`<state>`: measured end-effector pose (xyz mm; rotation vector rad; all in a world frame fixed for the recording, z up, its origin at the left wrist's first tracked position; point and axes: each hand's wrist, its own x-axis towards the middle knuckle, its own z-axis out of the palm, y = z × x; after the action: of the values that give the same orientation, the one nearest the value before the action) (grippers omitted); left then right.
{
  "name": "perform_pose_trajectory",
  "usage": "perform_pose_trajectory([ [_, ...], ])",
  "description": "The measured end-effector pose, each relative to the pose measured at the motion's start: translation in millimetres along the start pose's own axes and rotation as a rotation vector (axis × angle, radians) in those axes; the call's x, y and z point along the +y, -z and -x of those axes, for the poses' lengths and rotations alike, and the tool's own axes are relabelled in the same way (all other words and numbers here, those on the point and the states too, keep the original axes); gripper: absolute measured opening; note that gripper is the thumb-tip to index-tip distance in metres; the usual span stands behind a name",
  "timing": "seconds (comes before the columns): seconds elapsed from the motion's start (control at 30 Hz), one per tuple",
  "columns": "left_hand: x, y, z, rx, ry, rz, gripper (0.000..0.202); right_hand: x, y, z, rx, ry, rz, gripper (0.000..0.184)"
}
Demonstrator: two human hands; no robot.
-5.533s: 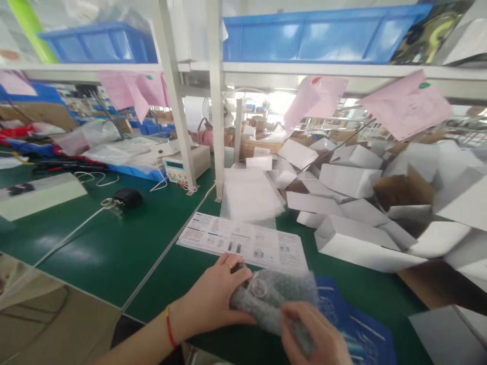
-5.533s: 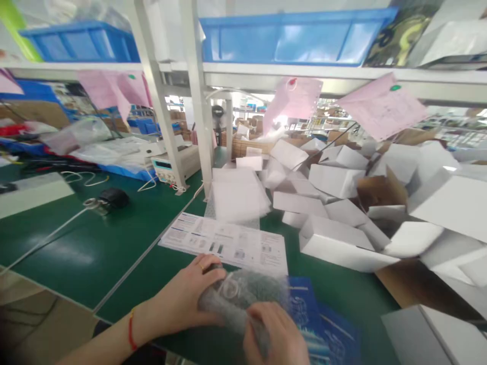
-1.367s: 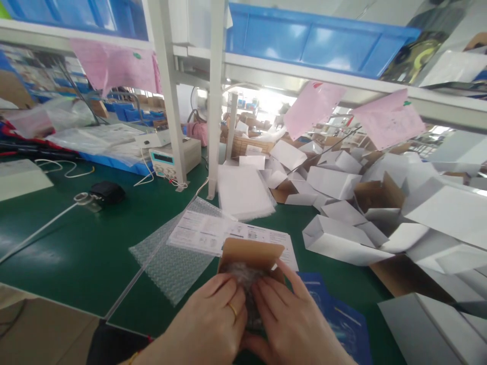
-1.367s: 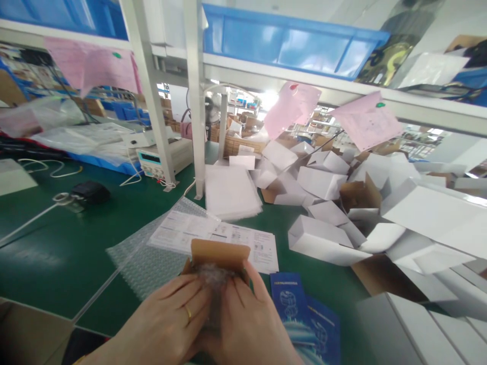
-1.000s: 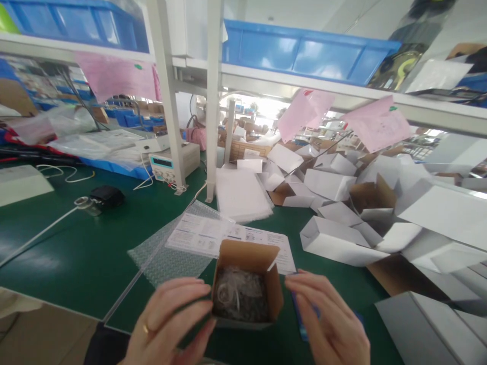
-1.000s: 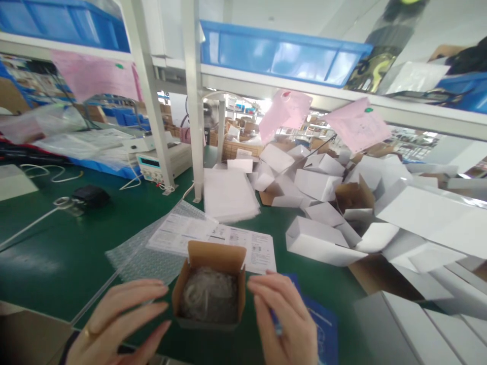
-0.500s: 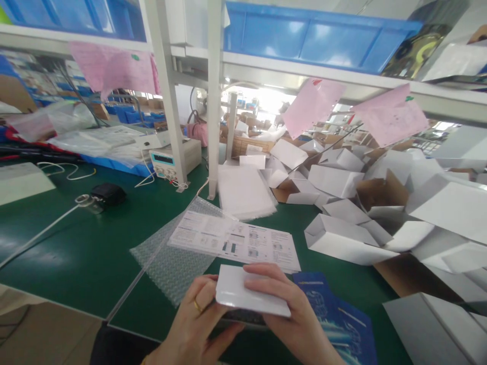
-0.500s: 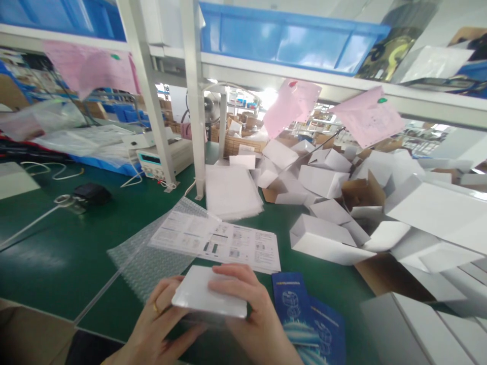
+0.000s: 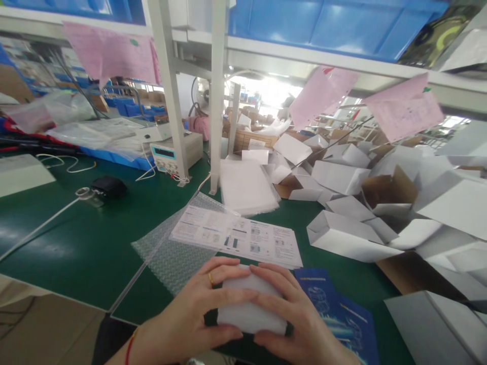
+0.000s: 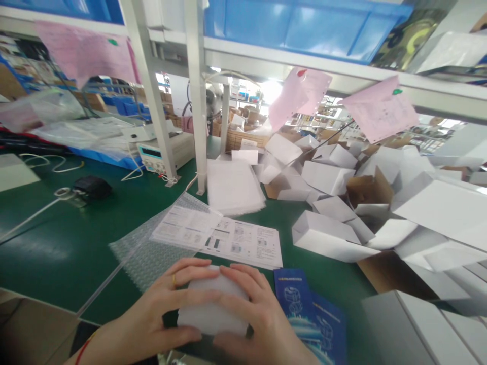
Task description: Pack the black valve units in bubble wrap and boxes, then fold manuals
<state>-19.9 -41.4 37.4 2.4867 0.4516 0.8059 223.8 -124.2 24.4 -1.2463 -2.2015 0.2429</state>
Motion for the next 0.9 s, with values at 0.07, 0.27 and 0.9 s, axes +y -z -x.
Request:
perform_pose_trajectory([
  [0.07,0,-1.5,-2,0.023,-0.012,-0.011,0.059,1,-1,2,0.048,0.037,0.017,0.061],
  [0.27,3,-2.3,-4,0.052,-0.06,-0.045,0.049,-5,21,-5,-0.103,-0.03,-0.014,0.048],
  [0.9,-7,-34.0,15,0.156,-0.161,-0.045,0.04,-1,-5,12,0.127,0.088,0.085,0.053],
])
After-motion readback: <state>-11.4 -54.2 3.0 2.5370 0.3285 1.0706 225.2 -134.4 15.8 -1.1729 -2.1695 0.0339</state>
